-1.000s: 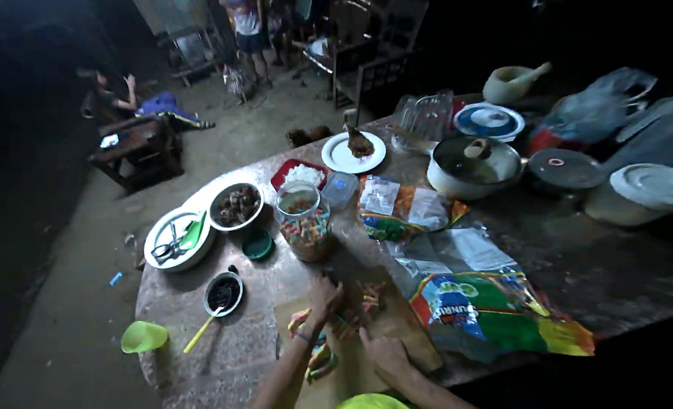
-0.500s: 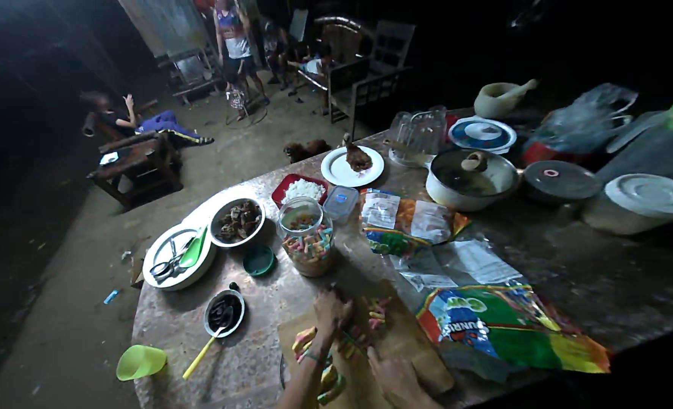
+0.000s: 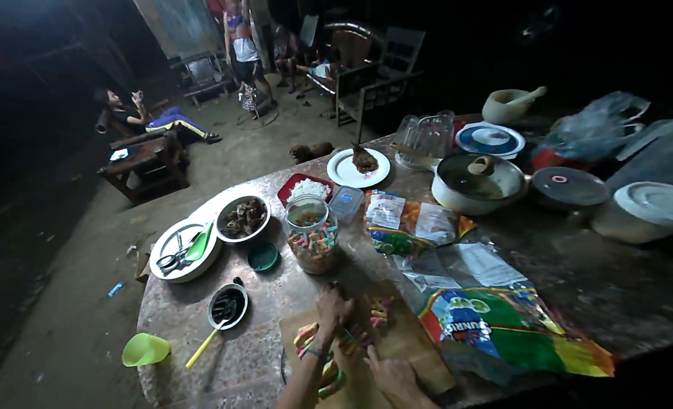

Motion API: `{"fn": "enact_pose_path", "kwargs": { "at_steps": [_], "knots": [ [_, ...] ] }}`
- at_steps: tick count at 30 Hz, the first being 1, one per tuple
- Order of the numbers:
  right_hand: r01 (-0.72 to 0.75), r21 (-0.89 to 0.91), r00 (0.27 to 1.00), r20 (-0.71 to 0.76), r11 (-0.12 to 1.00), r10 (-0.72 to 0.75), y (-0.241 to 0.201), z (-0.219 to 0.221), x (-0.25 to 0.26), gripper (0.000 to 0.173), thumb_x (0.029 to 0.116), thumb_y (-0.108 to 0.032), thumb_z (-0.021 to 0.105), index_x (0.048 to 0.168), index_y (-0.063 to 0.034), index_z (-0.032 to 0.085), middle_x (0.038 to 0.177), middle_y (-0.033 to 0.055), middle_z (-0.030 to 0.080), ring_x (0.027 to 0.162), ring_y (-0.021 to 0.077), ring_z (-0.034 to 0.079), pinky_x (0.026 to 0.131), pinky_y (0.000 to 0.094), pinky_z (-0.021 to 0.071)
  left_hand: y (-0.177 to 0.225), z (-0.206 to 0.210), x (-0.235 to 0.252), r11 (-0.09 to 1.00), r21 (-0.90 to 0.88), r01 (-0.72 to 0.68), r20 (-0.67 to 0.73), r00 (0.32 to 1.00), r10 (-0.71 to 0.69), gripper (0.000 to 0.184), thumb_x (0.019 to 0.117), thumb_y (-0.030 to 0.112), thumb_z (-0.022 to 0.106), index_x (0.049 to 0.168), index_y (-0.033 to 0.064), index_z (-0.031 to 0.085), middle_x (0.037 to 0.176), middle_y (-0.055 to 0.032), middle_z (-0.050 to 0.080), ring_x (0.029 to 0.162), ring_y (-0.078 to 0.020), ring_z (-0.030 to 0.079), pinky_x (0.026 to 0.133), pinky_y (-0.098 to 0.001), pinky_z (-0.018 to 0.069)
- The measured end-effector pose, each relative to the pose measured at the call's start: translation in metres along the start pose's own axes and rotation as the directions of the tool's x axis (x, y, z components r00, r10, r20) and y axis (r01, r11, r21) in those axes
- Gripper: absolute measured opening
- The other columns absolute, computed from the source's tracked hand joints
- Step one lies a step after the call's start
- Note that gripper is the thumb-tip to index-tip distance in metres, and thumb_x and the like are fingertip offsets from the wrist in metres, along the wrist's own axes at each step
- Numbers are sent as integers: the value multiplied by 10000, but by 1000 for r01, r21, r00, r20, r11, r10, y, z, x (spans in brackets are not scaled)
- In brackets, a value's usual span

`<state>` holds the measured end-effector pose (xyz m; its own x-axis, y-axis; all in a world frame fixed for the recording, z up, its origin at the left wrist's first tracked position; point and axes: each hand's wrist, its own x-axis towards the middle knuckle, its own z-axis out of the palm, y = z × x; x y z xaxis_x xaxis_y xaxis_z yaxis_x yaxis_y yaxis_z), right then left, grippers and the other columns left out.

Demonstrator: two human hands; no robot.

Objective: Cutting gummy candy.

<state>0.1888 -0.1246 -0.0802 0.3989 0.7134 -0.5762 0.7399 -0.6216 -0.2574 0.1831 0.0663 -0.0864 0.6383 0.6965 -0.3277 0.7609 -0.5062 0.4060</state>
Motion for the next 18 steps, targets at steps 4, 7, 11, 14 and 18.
{"fn": "enact_pose_path", "kwargs": {
  "at_steps": [4, 7, 11, 14, 18],
  "knots": [
    [-15, -48, 1000, -23, 999, 14, -9, 5, -5, 420, 1132, -224, 346, 1479, -23, 471, 1043, 295, 717, 1045, 488, 696, 895, 599, 536, -3, 1, -1, 1000, 6, 3, -17, 1000, -3, 474, 923, 487, 609, 1225, 136, 711, 1350, -124, 636, 1264, -317, 595, 995, -553, 502],
    [-6, -96, 999, -42, 995, 2, -9, 6, -5, 400, 1124, -201, 368, 1472, -40, 482, 991, 269, 729, 1001, 460, 716, 869, 567, 551, -3, 1, -2, 1000, 7, 7, -32, 999, -6, 459, 927, 474, 614, 1215, 131, 715, 1334, -120, 645, 1252, -316, 604, 990, -548, 506],
    [3, -122, 997, 79, 992, 7, -12, -7, -7, 436, 1097, -95, 380, 1531, -51, 388, 1046, 273, 715, 1053, 457, 698, 905, 560, 538, -2, 0, -3, 1000, 18, 22, -27, 999, -21, 444, 930, 468, 600, 1197, 132, 716, 1330, -122, 645, 1251, -317, 603, 986, -544, 508],
    [1, -105, 990, 143, 994, 14, -10, -16, -5, 474, 1080, -61, 378, 1553, -58, 347, 1058, 276, 709, 1062, 468, 693, 888, 583, 543, 1, -2, -2, 1000, 3, 30, -12, 999, -30, 443, 936, 473, 596, 1189, 131, 721, 1323, -123, 648, 1250, -325, 602, 985, -561, 503],
    [-14, -45, 985, 170, 999, 21, -3, -26, -2, 473, 1140, -276, 273, 1563, -81, 349, 1087, 281, 707, 1099, 473, 679, 918, 601, 524, 7, -5, 0, 999, -11, 49, -9, 999, -49, 467, 942, 505, 581, 1195, 138, 721, 1310, -119, 662, 1210, -325, 630, 969, -577, 508]
  ]
}}
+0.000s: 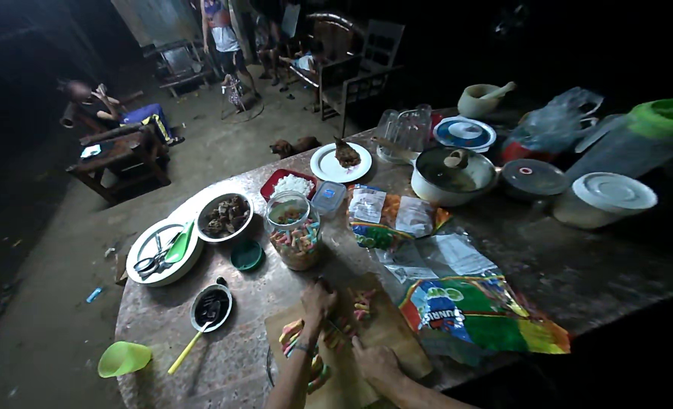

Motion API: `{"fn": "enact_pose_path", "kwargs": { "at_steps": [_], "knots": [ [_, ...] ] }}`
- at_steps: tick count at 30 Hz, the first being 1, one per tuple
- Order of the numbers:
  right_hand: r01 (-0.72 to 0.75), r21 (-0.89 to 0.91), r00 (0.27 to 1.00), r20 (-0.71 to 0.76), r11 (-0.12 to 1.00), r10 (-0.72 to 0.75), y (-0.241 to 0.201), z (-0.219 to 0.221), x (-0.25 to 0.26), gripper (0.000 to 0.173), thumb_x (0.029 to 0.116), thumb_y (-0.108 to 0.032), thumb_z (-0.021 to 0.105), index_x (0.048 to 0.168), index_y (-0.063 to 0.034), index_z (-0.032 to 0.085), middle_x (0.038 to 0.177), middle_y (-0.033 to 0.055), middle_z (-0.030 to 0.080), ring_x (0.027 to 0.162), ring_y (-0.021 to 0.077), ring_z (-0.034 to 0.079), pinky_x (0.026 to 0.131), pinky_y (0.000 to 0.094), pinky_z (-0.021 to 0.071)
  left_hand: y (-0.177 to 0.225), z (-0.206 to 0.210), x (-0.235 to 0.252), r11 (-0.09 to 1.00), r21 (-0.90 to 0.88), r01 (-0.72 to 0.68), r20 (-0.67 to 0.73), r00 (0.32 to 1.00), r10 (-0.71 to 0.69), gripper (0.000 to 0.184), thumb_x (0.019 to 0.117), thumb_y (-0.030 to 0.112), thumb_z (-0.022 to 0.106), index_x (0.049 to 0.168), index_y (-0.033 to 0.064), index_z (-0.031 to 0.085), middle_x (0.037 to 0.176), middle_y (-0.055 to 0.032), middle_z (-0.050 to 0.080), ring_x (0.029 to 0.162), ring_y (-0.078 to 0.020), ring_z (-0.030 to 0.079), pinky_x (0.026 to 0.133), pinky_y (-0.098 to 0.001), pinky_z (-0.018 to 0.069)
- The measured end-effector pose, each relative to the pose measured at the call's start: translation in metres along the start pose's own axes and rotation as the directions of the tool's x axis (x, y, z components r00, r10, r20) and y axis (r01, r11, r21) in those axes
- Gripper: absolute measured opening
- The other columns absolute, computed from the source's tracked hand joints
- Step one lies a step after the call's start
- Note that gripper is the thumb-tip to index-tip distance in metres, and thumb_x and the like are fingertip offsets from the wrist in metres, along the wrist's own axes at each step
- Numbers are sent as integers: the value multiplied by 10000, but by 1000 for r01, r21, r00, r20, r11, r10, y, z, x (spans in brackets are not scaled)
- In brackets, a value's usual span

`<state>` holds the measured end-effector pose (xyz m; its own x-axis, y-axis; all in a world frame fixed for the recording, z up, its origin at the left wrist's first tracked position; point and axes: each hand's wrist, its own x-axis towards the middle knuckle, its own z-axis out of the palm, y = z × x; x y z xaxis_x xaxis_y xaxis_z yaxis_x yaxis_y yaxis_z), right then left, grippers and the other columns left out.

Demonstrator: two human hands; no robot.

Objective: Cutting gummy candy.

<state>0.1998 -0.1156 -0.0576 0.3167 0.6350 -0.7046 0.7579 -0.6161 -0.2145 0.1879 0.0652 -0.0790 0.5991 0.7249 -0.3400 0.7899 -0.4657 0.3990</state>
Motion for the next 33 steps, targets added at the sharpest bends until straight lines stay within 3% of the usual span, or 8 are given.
{"fn": "enact_pose_path", "kwargs": {
  "at_steps": [11, 14, 17, 20, 23, 27, 30, 33],
  "knots": [
    [27, 66, 997, -75, 997, -22, 5, 0, 1, 515, 1141, -358, 243, 1467, -24, 461, 1114, 291, 701, 1121, 477, 671, 924, 624, 514, 1, 4, 5, 1000, -6, 24, -10, 1000, -24, 473, 940, 518, 592, 1165, 125, 728, 1228, -130, 700, 1168, -329, 652, 960, -581, 508],
    [34, 62, 999, -24, 997, -33, 1, -11, 1, 503, 1137, -326, 266, 1484, -6, 440, 1212, 292, 672, 1191, 475, 634, 976, 630, 484, -2, 6, 9, 997, -61, 46, 3, 999, -46, 471, 941, 531, 589, 1157, 138, 734, 1209, -124, 708, 1155, -324, 660, 952, -589, 513],
    [23, 11, 999, -40, 1000, -23, -4, -11, 2, 461, 1131, -293, 312, 1461, -3, 454, 1184, 286, 684, 1149, 470, 658, 948, 615, 504, -6, 6, 8, 997, -71, 13, -12, 1000, -14, 437, 964, 491, 575, 1145, 127, 736, 1218, -129, 701, 1161, -335, 655, 952, -588, 515],
    [9, -30, 1000, -16, 999, -10, -6, -7, 3, 438, 1119, -217, 355, 1505, -14, 395, 1174, 295, 679, 1133, 477, 660, 937, 607, 513, -7, 5, 5, 994, 73, -75, 10, 997, 75, 430, 1036, 414, 490, 1235, 95, 699, 1317, -161, 655, 1267, -353, 598, 1021, -572, 491],
    [-1, -36, 1000, -8, 999, 1, -6, -7, 0, 423, 1114, -167, 355, 1510, -23, 397, 1168, 295, 684, 1151, 477, 655, 956, 609, 504, 3, 1, 4, 937, 294, -189, 79, 982, 173, 390, 1040, 329, 492, 1242, 60, 689, 1285, -183, 667, 1259, -374, 590, 1077, -575, 414],
    [-7, -33, 1000, -18, 999, 6, -8, -3, 0, 435, 1087, -77, 392, 1519, -25, 390, 1145, 293, 693, 1136, 478, 662, 952, 605, 503, 7, -9, 8, 950, 254, -182, 143, 978, 149, 458, 1051, 419, 461, 1203, 57, 698, 1263, -179, 680, 1234, -358, 615, 1076, -579, 415],
    [14, -40, 1000, -22, 999, -15, -6, -1, 1, 483, 1080, -99, 423, 1556, -55, 349, 1126, 290, 700, 1115, 482, 670, 927, 616, 512, -3, -4, 8, 967, 178, -181, 90, 982, 167, 476, 1040, 442, 467, 1211, 63, 698, 1266, -179, 671, 1223, -367, 620, 1009, -580, 479],
    [14, -54, 1000, -3, 998, -14, -7, -2, 2, 541, 1075, -85, 418, 1598, -83, 283, 1117, 281, 702, 1111, 478, 670, 920, 605, 517, -1, -2, 3, 967, 222, -124, 16, 992, 124, 520, 1027, 494, 458, 1137, 60, 722, 1219, -161, 702, 1193, -338, 640, 1029, -558, 450]
  ]
}}
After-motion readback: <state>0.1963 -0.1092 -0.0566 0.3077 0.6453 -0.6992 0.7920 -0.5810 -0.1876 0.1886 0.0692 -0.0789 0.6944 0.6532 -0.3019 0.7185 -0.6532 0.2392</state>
